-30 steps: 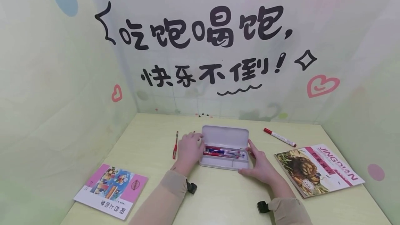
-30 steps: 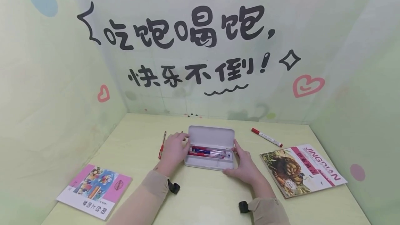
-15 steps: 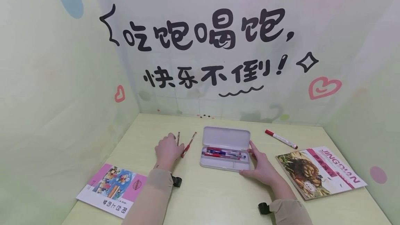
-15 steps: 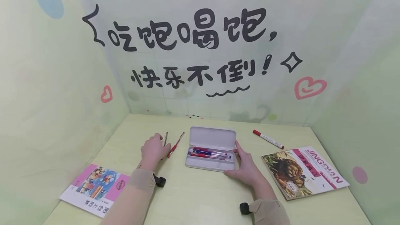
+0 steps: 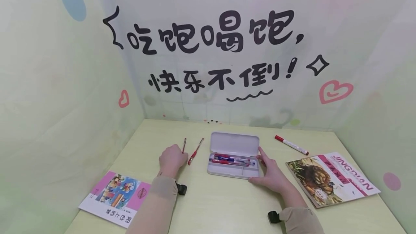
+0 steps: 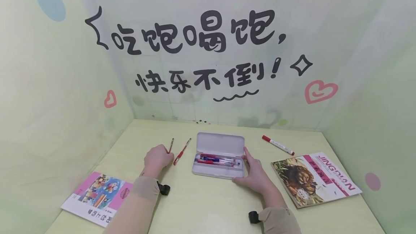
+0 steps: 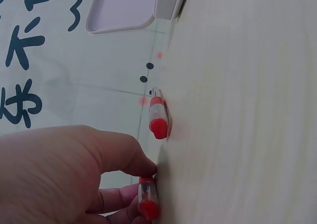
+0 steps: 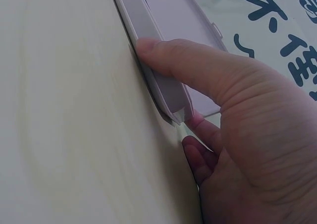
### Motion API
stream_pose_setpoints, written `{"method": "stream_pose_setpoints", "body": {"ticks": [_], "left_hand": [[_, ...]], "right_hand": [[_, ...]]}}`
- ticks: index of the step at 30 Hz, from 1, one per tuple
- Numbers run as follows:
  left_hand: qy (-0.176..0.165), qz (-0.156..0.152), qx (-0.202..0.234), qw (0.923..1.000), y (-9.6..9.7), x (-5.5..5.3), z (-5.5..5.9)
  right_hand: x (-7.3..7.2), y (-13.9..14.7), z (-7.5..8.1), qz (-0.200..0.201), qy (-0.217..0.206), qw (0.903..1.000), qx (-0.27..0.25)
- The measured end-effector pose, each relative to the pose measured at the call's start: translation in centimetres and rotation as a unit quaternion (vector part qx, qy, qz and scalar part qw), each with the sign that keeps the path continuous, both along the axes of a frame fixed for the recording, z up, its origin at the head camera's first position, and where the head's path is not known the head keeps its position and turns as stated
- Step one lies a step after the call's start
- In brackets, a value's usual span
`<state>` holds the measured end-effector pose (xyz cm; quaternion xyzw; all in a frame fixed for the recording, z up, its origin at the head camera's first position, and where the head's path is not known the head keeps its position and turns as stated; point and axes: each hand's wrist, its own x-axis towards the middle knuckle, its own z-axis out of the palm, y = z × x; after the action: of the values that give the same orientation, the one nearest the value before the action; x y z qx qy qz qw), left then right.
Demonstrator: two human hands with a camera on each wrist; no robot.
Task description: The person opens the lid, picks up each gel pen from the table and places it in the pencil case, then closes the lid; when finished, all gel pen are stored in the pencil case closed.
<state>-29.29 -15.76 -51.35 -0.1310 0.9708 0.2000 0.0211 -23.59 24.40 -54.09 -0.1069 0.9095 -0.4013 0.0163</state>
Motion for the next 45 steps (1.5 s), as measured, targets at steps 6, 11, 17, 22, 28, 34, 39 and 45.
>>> {"method": "stream_pose_setpoints", "body": {"ticks": [6,11,17,22,28,34,39,45], "left_hand": [[0.015,-0.002,0.016,0.9998,0.0,-0.1,-0.1],[0.064,-0.016,0.016,0.9977,1.1,-0.1,0.3],[0.142,-0.045,0.004,0.9889,4.1,0.1,0.8],[0.198,-0.090,-0.030,0.9755,6.4,0.5,0.9],[0.218,-0.151,-0.069,0.9617,8.9,1.3,1.2],[0.209,-0.202,-0.114,0.9500,11.0,1.8,1.3],[0.185,-0.227,-0.136,0.9463,12.3,2.2,1.0],[0.194,-0.263,-0.125,0.9369,13.3,2.4,0.4]], "right_hand": [[0.0,0.0,-0.1,-0.002,-0.006,1.0000,0.002],[0.0,-0.1,0.0,-0.003,-0.008,0.9999,0.006],[0.0,-0.1,0.0,0.002,-0.002,1.0000,-0.004],[0.0,-0.1,-0.1,0.002,-0.001,1.0000,-0.007],[0.0,0.0,-0.1,0.006,0.004,0.9999,-0.007],[-0.1,0.0,-0.2,0.005,0.004,1.0000,-0.007],[-0.1,-0.1,-0.2,0.004,0.002,0.9999,-0.009],[-0.1,0.0,-0.1,0.001,0.003,1.0000,-0.009]]}}
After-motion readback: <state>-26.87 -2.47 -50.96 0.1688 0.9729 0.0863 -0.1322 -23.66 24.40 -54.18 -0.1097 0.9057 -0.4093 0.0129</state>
